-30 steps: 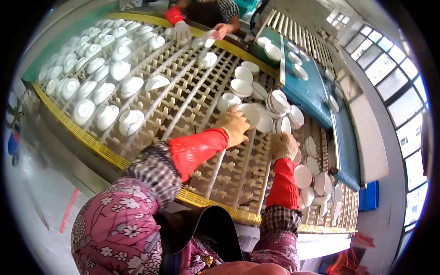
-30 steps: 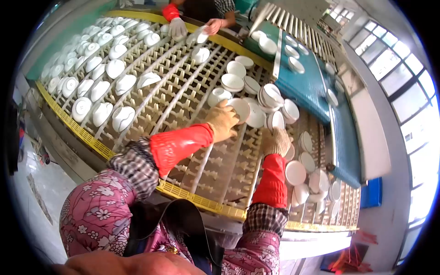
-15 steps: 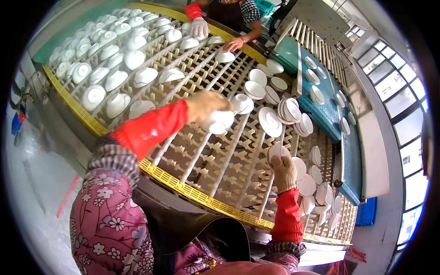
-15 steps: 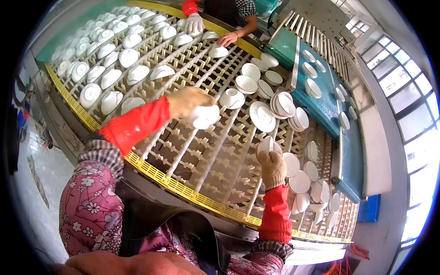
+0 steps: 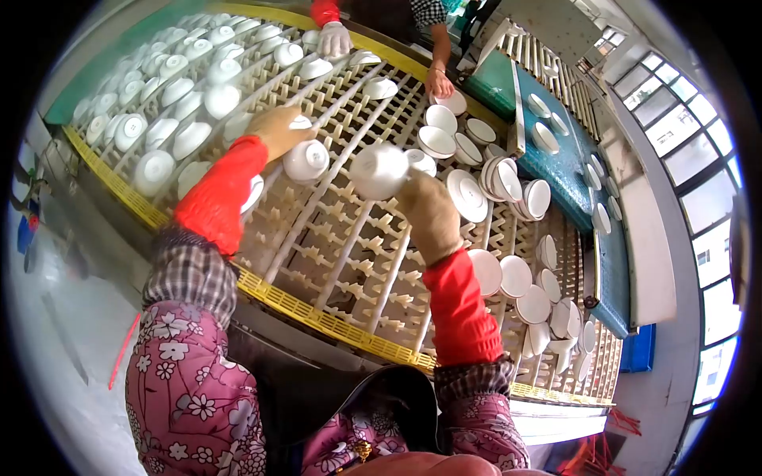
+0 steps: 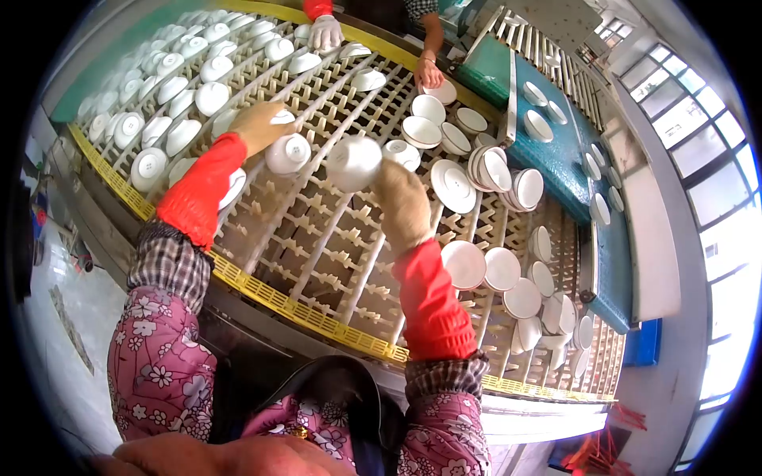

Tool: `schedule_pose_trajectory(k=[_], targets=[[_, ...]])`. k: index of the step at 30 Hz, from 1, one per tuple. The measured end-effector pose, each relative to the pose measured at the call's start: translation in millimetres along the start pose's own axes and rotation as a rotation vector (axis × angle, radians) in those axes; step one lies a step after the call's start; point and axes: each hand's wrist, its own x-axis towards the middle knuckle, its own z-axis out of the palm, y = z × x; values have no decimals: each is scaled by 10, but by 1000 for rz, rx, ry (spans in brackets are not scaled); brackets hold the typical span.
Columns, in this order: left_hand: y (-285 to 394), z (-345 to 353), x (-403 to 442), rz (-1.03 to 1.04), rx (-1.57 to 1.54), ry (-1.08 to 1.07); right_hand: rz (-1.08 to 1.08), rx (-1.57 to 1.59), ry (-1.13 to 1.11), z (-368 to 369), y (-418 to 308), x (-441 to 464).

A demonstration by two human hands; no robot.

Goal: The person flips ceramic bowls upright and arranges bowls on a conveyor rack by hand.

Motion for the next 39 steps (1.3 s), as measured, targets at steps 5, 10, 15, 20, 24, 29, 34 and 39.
schedule_pose_trajectory(k=[5,10,15,20,24,29,34,39], targets=[[-262,-5,-320,168,82,21,1,-833,-7,-505,64,-610],[-248,105,-551,247,144,128,19,-1088,-1,-1110,732,-1300],[51,39,-804,196,270,49,609,-522,16,-1204,417,-1263],[252,252,-879,187,225,78,58,360,166,-678,879,-894],[555,274,-1144,261,183,144,-109,-304,187,-853,501,-913],[1082,476,-1268,634,241,315,376,55,519,-1630,717,-1476],[2251,641,-1565,1017,48,55,473,-870,489,-2742,882,-2109],[3399,1257,-1593,1186,-160,182,337,-1126,95,-2592,798,-2280]])
